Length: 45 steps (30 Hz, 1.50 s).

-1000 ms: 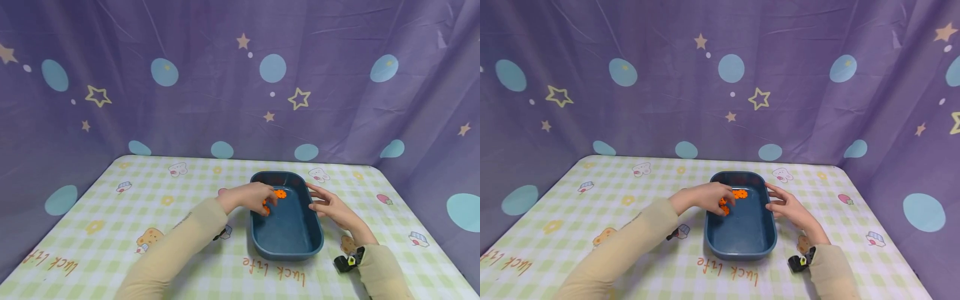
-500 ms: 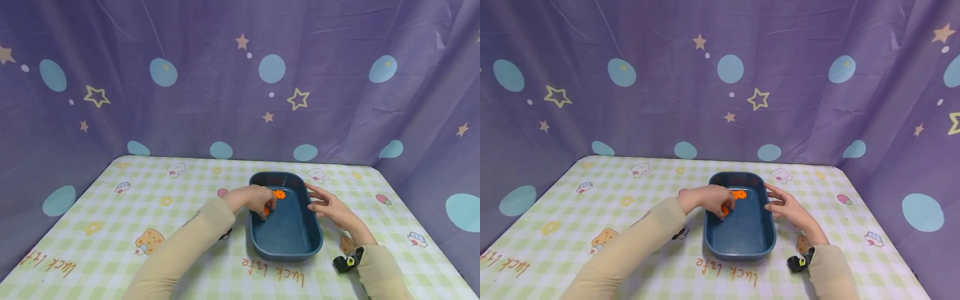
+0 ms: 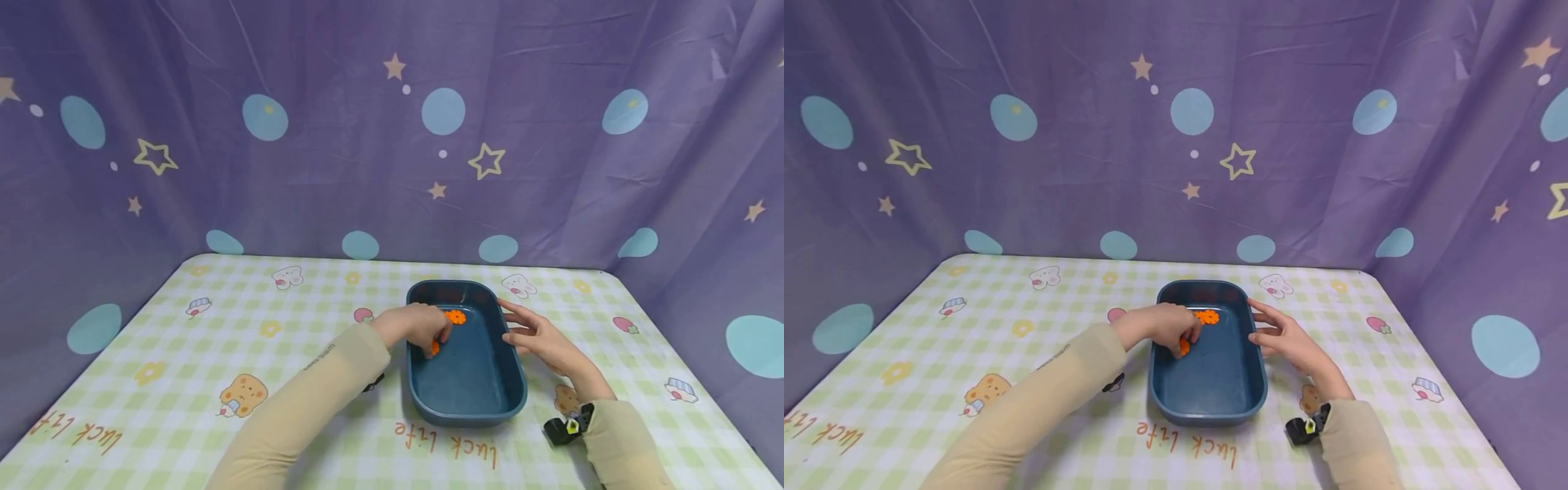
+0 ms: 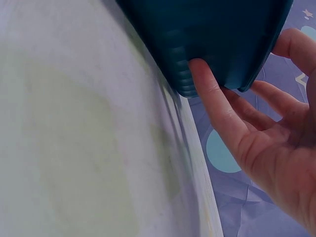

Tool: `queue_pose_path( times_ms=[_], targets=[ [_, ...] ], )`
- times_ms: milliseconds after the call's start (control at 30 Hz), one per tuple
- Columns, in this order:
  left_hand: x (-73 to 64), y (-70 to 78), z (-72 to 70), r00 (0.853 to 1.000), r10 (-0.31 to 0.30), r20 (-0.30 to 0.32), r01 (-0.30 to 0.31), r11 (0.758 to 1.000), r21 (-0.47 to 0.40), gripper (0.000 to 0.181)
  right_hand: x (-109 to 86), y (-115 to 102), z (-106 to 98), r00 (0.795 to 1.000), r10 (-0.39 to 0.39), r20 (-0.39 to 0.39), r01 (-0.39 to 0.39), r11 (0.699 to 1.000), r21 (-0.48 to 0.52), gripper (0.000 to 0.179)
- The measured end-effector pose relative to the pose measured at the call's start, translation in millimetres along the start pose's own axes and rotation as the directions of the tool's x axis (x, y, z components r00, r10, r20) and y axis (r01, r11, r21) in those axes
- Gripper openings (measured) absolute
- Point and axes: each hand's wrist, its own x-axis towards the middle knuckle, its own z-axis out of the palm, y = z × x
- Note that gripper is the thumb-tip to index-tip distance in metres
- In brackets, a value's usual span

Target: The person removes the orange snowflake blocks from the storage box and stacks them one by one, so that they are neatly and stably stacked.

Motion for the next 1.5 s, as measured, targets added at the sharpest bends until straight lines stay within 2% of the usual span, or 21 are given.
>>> queue_pose_path(
  times_ms=[333, 867, 1200, 1500],
  targets=[
    [-1.8, -0.2, 0.3, 1.000, 0.005, 0.015, -0.004, 0.998, -0.062, 0.024, -0.3, 1.1, 0.4, 1.000, -0.003, 0.014, 0.003, 1.000, 0.001, 0.067],
    [-5.1, -5.5, 3.3, 0.991, 0.086, -0.107, -0.099, 0.987, -0.130, 0.017, 0.8, 3.2, 0.2, 1.000, -0.005, 0.020, 0.005, 1.000, 0.003, 0.067],
    [-9.6, -7.3, 0.1, 0.972, 0.147, -0.182, -0.172, 0.976, -0.134, 0.015, 0.2, 3.2, -0.5, 1.000, -0.008, 0.016, 0.008, 1.000, -0.001, 0.067],
    [-25.8, -11.3, -5.6, 0.950, 0.183, -0.253, -0.226, 0.961, -0.156, 0.020, 0.2, 3.5, -0.4, 1.000, -0.009, 0.011, 0.009, 1.000, -0.002, 0.067]
  ],
)
